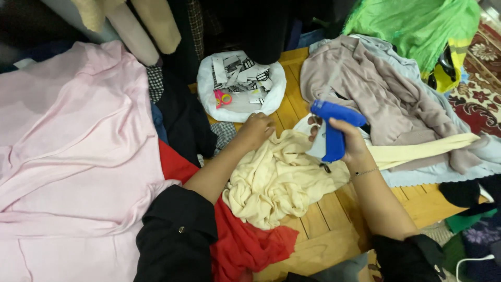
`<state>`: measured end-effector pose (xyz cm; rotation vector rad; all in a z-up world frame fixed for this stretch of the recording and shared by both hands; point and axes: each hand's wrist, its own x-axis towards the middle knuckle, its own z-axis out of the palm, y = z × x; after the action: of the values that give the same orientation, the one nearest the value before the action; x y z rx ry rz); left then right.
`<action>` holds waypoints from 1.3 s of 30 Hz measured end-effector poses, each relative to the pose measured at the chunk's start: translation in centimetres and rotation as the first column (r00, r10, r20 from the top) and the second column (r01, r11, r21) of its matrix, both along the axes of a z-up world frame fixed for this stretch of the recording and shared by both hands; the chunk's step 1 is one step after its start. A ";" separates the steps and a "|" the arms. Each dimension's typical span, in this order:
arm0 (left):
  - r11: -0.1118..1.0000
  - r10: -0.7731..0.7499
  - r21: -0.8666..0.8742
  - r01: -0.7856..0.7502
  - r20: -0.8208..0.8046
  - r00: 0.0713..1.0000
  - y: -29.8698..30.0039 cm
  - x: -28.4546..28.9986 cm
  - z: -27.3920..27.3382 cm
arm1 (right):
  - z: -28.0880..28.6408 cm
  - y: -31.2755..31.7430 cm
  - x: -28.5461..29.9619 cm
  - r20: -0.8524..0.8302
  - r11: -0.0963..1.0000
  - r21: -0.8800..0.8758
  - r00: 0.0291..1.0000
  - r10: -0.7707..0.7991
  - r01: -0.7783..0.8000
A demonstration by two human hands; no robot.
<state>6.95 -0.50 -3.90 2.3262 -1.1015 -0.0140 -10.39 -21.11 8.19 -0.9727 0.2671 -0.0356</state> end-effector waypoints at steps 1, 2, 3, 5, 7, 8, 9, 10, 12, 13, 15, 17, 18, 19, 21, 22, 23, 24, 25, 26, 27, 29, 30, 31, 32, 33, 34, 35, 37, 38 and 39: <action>1.000 -0.001 0.000 0.001 0.001 1.000 0.2 -0.3 0.6 | -0.5 -0.2 -0.2 0.001 1.000 0.000 1.000 -0.001 0.001; 0.999 -0.002 0.048 0.002 -0.012 1.000 0.3 -0.5 1.3 | -1.0 -0.4 -0.3 -0.096 0.998 -0.061 0.995 -0.030 0.024; 0.995 -0.001 0.097 0.003 -0.025 1.000 0.5 -0.8 1.8 | -1.6 -0.5 -0.5 -0.192 0.992 -0.121 0.979 -0.063 0.040; 0.997 0.007 0.078 -0.001 -0.071 0.997 0.5 -0.4 1.4 | -4.2 -1.9 -0.8 -0.251 0.983 -0.181 0.965 -0.083 0.037; 0.998 0.014 0.062 -0.007 -0.120 0.993 0.6 0.0 0.9 | -5.7 -2.7 -0.8 -0.309 0.971 -0.238 0.945 -0.105 0.030; 1.000 0.011 0.003 -0.011 -0.157 0.988 0.8 0.2 0.5 | -5.7 -2.7 -0.7 -0.327 0.960 -0.279 0.939 -0.103 0.008; 0.998 0.007 -0.059 -0.019 -0.192 0.981 0.8 0.5 0.2 | -5.7 -2.9 -0.5 -0.345 0.947 -0.321 0.933 -0.101 -0.016; 0.998 0.009 -0.059 -0.021 -0.194 0.981 0.8 0.9 -0.1 | -5.0 -2.5 -0.7 -0.347 0.947 -0.321 0.933 -0.099 -0.018; 0.958 0.128 -0.166 -0.234 -0.482 0.867 0.9 1.6 -0.6 | -3.6 -1.7 -0.9 -0.369 0.928 -0.366 0.926 -0.079 -0.067; 0.957 0.133 -0.165 -0.240 -0.485 0.864 1.3 1.5 0.2 | -3.7 -1.9 -0.8 -0.373 0.928 -0.366 0.925 -0.073 -0.074; 0.857 0.080 -0.356 -0.372 -0.621 0.779 2.1 1.2 1.8 | -3.9 -2.2 -0.6 -0.392 0.931 -0.355 0.918 -0.060 -0.091; 0.814 0.065 -0.407 -0.415 -0.646 0.761 2.6 2.2 0.2 | -4.2 -2.3 -0.5 -0.397 0.932 -0.345 0.917 -0.039 -0.110; 0.768 0.041 -0.457 -0.449 -0.664 0.746 3.0 2.6 -0.7 | -4.3 -2.3 -0.4 -0.397 0.934 -0.336 0.918 -0.025 -0.120; 0.762 0.055 -0.451 -0.464 -0.669 0.741 3.5 2.6 -0.7 | -4.9 -2.4 -0.1 -0.403 0.933 -0.333 0.915 -0.009 -0.137; 0.814 0.041 -0.445 -0.373 -0.597 0.801 4.6 2.5 -0.7 | -6.0 -2.4 0.5 -0.352 0.946 -0.310 0.936 -0.024 -0.092; 0.809 0.057 -0.439 -0.390 -0.603 0.796 5.5 1.5 0.4 | -7.1 -3.2 1.5 -0.359 0.946 -0.305 0.933 -0.007 -0.110; 0.862 0.113 -0.362 -0.354 -0.544 0.831 6.3 0.7 1.6 | -8.2 -4.2 2.6 -0.319 0.973 -0.208 0.947 0.030 -0.101; 0.905 0.162 -0.277 -0.323 -0.479 0.863 7.1 -0.2 2.8 | -9.3 -5.1 3.8 -0.277 0.990 -0.108 0.959 0.063 -0.096; 0.899 0.178 -0.275 -0.341 -0.482 0.858 7.7 -1.6 4.4 | -7.2 -4.1 3.8 -0.281 0.988 -0.107 0.956 0.081 -0.115; 0.910 0.186 -0.245 -0.333 -0.477 0.859 8.4 -3.0 6.0 | -5.2 -3.1 3.8 -0.218 0.987 -0.077 0.968 0.123 -0.142; 0.921 0.194 -0.216 -0.325 -0.469 0.861 9.0 -4.3 7.8 | -3.1 -2.1 3.9 -0.148 0.984 -0.047 0.975 0.163 -0.172; 0.900 0.252 -0.208 -0.382 -0.465 0.849 9.6 -4.7 6.7 | -4.0 -1.4 4.7 -0.114 0.983 0.006 0.977 0.182 -0.182; 0.885 0.294 -0.201 -0.421 -0.460 0.838 10.0 -4.9 6.1 | -4.5 -1.0 5.0 -0.081 0.983 0.060 0.980 0.180 -0.175; 0.880 0.303 -0.200 -0.430 -0.461 0.834 10.0 -4.9 5.9 | -4.8 -0.5 4.9 -0.082 0.981 0.060 0.978 0.190 -0.185; 0.842 0.350 -0.213 -0.495 -0.483 0.803 10.1 -4.9 5.6 | -5.1 -0.1 4.8 -0.091 0.981 0.062 0.977 0.191 -0.185; 0.803 0.390 -0.221 -0.554 -0.508 0.768 10.0 -5.0 5.2 | -5.6 0.3 4.4 -0.102 0.982 0.067 0.977 0.185 -0.179; 0.801 0.393 -0.217 -0.557 -0.511 0.765 10.1 -5.5 5.8 | -6.2 0.1 4.4 -0.106 0.981 0.069 0.976 0.189 -0.182; 0.801 0.376 -0.253 -0.542 -0.491 0.786 10.1 -5.8 6.4 | -6.7 -0.3 4.3 -0.079 0.973 0.051 0.970 0.229 -0.226; 0.803 0.358 -0.286 -0.523 -0.471 0.806 9.9 -5.9 6.6 | -7.2 -0.8 4.4 -0.055 0.964 0.033 0.962 0.267 -0.265; 0.820 0.335 -0.282 -0.498 -0.468 0.818 9.8 -5.7 6.1 | -7.3 -1.1 4.4 -0.019 0.961 0.017 0.961 0.277 -0.277; 0.835 0.314 -0.279 -0.474 -0.466 0.828 9.7 -5.5 5.6 | -7.4 -1.3 4.5 0.016 0.957 0.000 0.957 0.289 -0.289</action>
<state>1.47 9.20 1.74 2.0230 -0.3497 -0.1047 -5.90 -22.44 0.83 -1.0007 0.1073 0.2248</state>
